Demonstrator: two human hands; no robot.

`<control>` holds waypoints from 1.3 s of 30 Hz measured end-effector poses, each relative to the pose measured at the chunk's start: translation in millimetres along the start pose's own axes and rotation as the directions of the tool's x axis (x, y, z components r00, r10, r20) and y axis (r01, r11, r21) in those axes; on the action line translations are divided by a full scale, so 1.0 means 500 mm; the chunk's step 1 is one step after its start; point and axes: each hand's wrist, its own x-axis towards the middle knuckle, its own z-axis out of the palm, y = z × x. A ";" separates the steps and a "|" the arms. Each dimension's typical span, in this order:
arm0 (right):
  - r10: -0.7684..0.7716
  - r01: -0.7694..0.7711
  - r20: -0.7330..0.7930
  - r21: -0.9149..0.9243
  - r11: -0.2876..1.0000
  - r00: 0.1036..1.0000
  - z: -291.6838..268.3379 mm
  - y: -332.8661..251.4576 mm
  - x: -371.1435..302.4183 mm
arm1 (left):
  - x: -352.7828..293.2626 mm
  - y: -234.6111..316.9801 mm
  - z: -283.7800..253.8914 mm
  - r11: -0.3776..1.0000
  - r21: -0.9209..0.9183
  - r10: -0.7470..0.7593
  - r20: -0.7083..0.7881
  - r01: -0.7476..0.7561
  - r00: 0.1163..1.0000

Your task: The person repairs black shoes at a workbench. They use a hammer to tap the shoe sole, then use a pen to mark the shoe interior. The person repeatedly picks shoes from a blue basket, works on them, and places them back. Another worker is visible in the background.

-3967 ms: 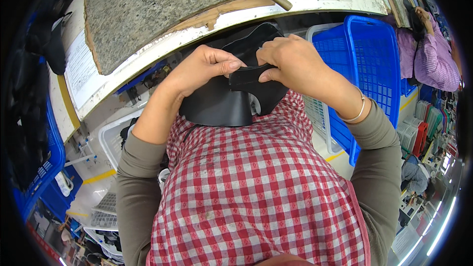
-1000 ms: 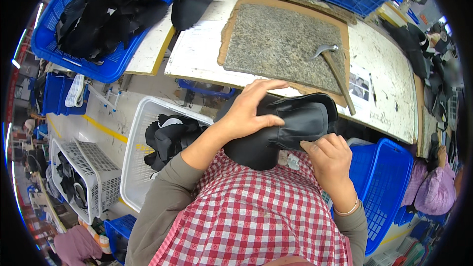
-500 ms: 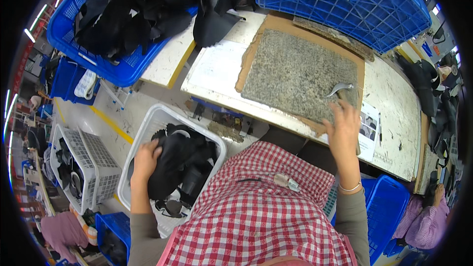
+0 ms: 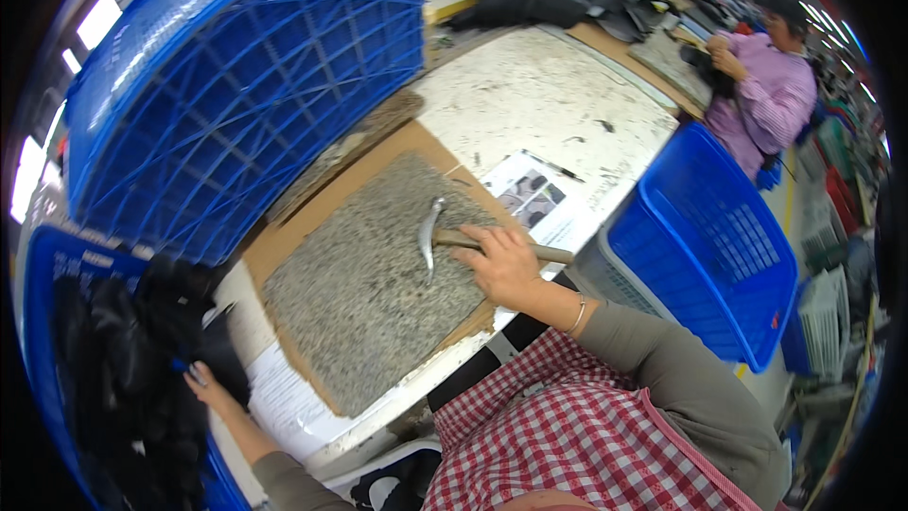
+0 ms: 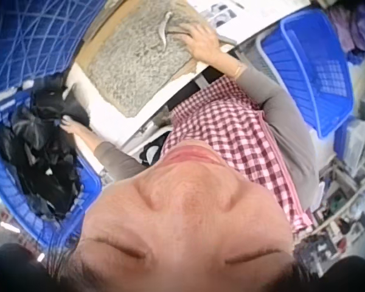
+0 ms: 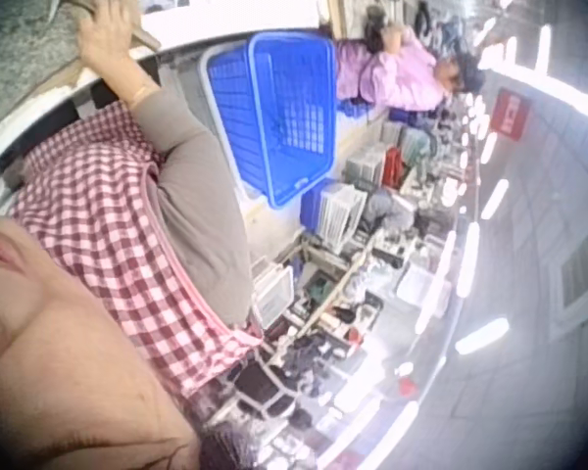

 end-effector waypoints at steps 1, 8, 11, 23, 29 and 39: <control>0.004 -0.004 0.011 0.022 1.000 1.000 -0.005 -0.003 0.000 | 0.057 -0.025 0.034 1.000 0.006 -0.026 0.028 0.025 0.999; 0.021 -0.022 0.075 0.013 1.000 0.997 -0.012 -0.005 0.004 | 0.238 -0.123 0.114 0.901 0.422 -0.097 -0.043 0.107 0.994; 0.004 -0.004 0.054 0.002 1.000 0.999 -0.009 -0.006 0.006 | 0.243 -0.057 0.078 0.952 0.293 -0.132 0.124 0.091 0.983; 0.061 -0.054 0.126 -0.062 0.997 0.990 -0.037 0.044 0.009 | -0.004 0.531 -0.289 0.137 0.917 0.813 0.112 -0.374 0.572; 0.173 -0.225 0.227 0.227 0.947 0.958 -0.115 0.056 -0.040 | -0.169 0.714 -0.212 0.049 0.924 0.890 0.133 -0.380 0.437; 0.295 -0.463 0.377 0.516 0.721 0.878 -0.189 0.099 -0.158 | -0.595 0.711 0.122 0.098 0.451 0.898 0.343 -0.887 0.274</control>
